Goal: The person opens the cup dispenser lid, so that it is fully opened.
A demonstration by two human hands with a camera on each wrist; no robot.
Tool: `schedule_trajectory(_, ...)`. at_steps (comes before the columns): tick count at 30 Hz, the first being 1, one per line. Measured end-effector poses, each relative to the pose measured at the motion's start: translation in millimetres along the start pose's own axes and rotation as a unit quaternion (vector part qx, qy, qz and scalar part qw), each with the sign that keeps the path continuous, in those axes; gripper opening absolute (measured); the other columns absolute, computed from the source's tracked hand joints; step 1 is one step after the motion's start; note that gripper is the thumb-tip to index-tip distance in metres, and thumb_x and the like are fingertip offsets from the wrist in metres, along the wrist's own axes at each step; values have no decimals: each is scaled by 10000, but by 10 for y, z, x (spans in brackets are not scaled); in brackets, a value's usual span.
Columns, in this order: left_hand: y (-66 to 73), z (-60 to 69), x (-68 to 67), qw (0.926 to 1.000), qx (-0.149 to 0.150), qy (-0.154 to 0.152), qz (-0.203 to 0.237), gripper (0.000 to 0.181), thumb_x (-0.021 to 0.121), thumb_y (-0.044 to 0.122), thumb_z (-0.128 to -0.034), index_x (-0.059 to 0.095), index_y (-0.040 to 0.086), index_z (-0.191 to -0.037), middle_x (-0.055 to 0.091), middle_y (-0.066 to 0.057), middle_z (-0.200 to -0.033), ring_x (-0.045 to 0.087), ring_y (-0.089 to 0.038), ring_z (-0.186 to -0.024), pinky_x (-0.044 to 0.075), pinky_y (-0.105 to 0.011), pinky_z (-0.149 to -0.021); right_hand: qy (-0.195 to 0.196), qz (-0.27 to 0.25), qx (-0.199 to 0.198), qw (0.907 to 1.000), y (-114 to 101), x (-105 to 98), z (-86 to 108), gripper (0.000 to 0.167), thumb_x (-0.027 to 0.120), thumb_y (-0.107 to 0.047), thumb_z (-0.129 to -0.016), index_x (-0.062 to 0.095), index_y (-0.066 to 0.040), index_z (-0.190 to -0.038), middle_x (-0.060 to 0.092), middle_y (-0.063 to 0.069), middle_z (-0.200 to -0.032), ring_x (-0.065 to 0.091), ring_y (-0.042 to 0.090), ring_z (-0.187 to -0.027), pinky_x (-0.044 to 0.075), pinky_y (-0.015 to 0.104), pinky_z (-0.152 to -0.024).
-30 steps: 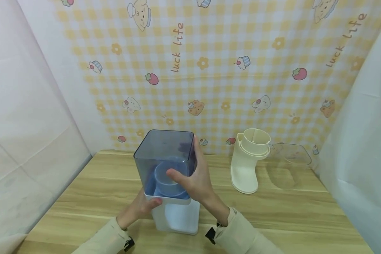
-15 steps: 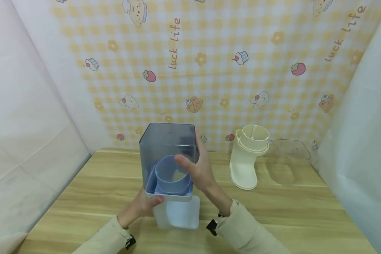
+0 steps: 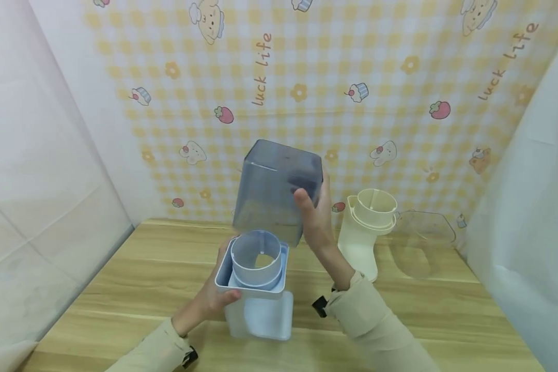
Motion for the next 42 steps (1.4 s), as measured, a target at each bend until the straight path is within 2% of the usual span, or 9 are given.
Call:
schedule_trajectory(7,-12,3,5,9998,100,-44,161,1043,680,582,-874,82,52,-1544,389,-169,-1485,470,-188,-1318,377,-253,-1133,643,144,364,9972,426,-171,-36,934,736,-660,-775,408,-108,-1454,561,37,-1222,560,181,-1101,481,273,-939)
schedule_trajectory(11,-5,1,12,9995,83,-75,280,1031,683,568,-878,81,60,-1543,395,-165,-1476,478,-192,-1306,393,-262,-1122,781,818,722,9910,713,-277,38,819,690,-421,-887,277,-157,-1542,484,92,-1387,476,233,-1262,404,341,-1070)
schedule_trajectory(14,12,-1,21,9995,113,-100,265,1018,673,569,-885,87,56,-1542,394,-167,-1479,476,-195,-1305,392,-263,-1122,906,1521,1366,9747,928,-348,147,934,704,-391,-882,148,-130,-1586,309,162,-1572,308,302,-1458,250,452,-1216)
schedule_trajectory(18,35,4,10,9998,129,-16,159,1018,663,584,-885,95,54,-1543,392,-147,-1481,469,-169,-1296,377,-232,-1113,907,2367,2135,9435,1255,-381,287,1161,792,-523,-795,77,-60,-1584,130,198,-1640,138,354,-1531,135,517,-1252)
schedule_trajectory(23,30,0,8,10000,69,-13,69,1025,654,596,-886,86,59,-1549,386,-129,-1485,456,-148,-1300,361,-215,-1113,748,3009,2113,9270,1560,-397,395,1228,856,-550,-711,126,-49,-1564,222,184,-1582,237,366,-1479,230,539,-1219)
schedule_trajectory(26,19,6,10,10000,59,-23,37,1036,649,589,-891,74,27,-1545,387,-139,-1479,454,-146,-1299,355,-213,-1115,603,3306,2096,9182,1647,-397,433,1261,862,-575,-688,109,-109,-1585,233,181,-1587,263,371,-1463,275,561,-1192)
schedule_trajectory(32,-2,28,11,10000,-64,-38,-5,1011,638,592,-896,80,66,-1554,390,-140,-1470,464,-157,-1280,377,-227,-1095,235,3993,2145,8911,1650,-358,478,1179,824,-664,-668,171,-314,-1586,329,233,-1396,418,393,-1215,462,591,-961)
schedule_trajectory(39,1,26,5,10000,50,64,-47,1031,629,607,-896,94,2,-1537,390,-111,-1467,445,-133,-1279,353,-202,-1095,422,4674,2086,8581,1608,-294,576,1110,774,-732,-672,209,-311,-1529,358,255,-1323,461,439,-1149,474,579,-892)
schedule_trajectory(42,-15,33,11,9999,-21,98,103,1015,642,611,-886,102,66,-1550,390,-116,-1466,448,-133,-1277,356,-200,-1091,484,4780,1969,8546,1577,-283,633,1073,817,-631,-692,231,-263,-1512,360,280,-1349,464,475,-1169,476,604,-903)
Point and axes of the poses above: each hand's wrist, its own z-axis away from the middle knuckle, its own x-axis out of the palm, y = z × x, the point moved 4 cm from there along -z, towards the middle knuckle
